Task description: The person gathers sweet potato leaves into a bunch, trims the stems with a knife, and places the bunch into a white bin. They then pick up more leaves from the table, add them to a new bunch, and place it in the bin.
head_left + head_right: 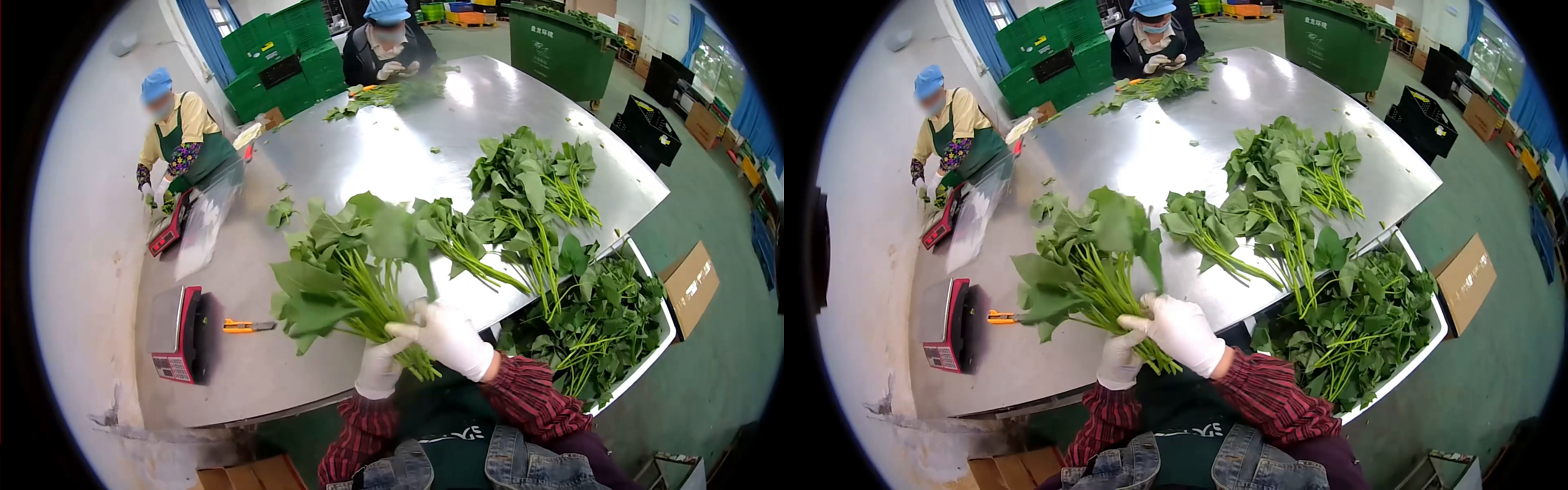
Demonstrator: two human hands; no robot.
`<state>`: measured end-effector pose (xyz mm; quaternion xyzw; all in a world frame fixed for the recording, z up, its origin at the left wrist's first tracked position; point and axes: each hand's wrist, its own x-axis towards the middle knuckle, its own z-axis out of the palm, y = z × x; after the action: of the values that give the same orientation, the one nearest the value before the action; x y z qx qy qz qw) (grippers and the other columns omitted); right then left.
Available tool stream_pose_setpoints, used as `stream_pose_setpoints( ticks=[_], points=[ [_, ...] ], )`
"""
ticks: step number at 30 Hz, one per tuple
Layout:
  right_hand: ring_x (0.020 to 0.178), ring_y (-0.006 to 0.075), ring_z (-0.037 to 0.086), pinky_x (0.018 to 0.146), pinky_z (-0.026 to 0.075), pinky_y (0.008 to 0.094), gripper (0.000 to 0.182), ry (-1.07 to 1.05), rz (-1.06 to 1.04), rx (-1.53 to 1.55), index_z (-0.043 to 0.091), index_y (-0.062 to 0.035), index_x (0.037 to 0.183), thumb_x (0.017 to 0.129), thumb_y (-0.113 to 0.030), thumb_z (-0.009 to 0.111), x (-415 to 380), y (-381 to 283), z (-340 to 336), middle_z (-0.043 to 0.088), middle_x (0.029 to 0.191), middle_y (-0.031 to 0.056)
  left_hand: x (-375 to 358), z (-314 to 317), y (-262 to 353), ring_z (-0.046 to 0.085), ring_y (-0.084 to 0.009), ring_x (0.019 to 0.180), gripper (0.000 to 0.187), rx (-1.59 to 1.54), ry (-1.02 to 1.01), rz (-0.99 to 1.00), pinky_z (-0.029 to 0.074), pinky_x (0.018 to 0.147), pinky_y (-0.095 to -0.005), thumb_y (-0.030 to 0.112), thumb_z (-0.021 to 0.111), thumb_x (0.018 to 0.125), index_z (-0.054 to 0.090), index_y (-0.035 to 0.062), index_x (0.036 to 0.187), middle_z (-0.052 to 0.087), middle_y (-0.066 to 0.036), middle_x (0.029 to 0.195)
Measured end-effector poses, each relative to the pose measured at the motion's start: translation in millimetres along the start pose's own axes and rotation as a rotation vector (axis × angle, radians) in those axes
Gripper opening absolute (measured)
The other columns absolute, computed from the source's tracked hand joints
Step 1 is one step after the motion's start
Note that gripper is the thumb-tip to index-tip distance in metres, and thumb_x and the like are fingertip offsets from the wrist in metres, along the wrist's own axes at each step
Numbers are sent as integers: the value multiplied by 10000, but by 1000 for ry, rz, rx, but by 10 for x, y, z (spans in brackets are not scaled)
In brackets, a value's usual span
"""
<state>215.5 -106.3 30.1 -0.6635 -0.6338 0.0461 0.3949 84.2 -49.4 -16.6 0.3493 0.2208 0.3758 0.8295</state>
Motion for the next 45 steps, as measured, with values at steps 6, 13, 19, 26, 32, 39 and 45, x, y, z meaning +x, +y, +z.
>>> stream_pose_setpoints(
  ticks=[6, 13, 19, 26, 32, 39, 45],
  points=[
    [554, 207, 608, 514, 475, 313, 250, -58, 496, 525, 521, -33, 755, 851, -245, 613, -122, -131, -74, 585, 610, 91, 36, -127, -100, 576, -197, 951, 400, 0, 42, -43, 463, 852, -320, -43, 601, 785, 493, 30, 1163, 584, -71, 1042],
    [588, 222, 597, 531, 476, 307, 123, 167, 127, 481, 580, -40, 886, 824, -130, 637, -430, -18, 50, 586, 698, 92, 54, -216, -264, 562, -203, 901, 390, -262, -112, -112, 462, 819, -325, 22, 587, 829, 460, 50, 1197, 563, -70, 969],
    [621, 269, 561, 532, 455, 362, 180, 172, -149, -14, 541, -28, 913, 786, -139, 604, -430, -198, -5, 536, 711, 112, 12, -146, -325, 531, -147, 810, 338, -268, -87, -158, 457, 771, -292, 72, 540, 880, 458, 60, 1207, 529, -30, 907],
    [605, 284, 558, 536, 454, 358, 189, 250, 142, 107, 548, -16, 904, 798, -143, 641, -494, -111, -105, 551, 720, 110, -51, 46, -295, 558, -196, 899, 243, -149, -118, -134, 462, 809, -322, 74, 614, 822, 530, 30, 1046, 572, -84, 1048],
    [568, 190, 547, 520, 434, 303, 135, 773, 427, -164, 579, -28, 772, 766, -86, 701, -1143, 557, -648, 578, 682, 87, 42, 61, -66, 519, -176, 798, 169, -180, -49, 19, 446, 721, -306, 39, 565, 860, 516, 76, 1017, 542, -61, 901],
    [557, 340, 556, 499, 427, 415, 377, 80, 729, -675, 512, -42, 610, 833, -333, 598, -1817, 1247, -1049, 525, 568, 141, 94, -136, -78, 506, -161, 785, 229, -214, 22, 48, 429, 734, -300, 45, 583, 853, 496, 80, 1062, 530, -38, 868],
    [677, 360, 579, 618, 453, 432, 136, 73, 323, -373, 504, -31, 778, 843, -149, 520, -862, 1415, -510, 570, 694, 176, 33, -8, -51, 502, -160, 769, 236, -183, 1, 13, 422, 720, -297, 20, 583, 841, 498, 73, 1054, 527, -38, 856]
  ],
)
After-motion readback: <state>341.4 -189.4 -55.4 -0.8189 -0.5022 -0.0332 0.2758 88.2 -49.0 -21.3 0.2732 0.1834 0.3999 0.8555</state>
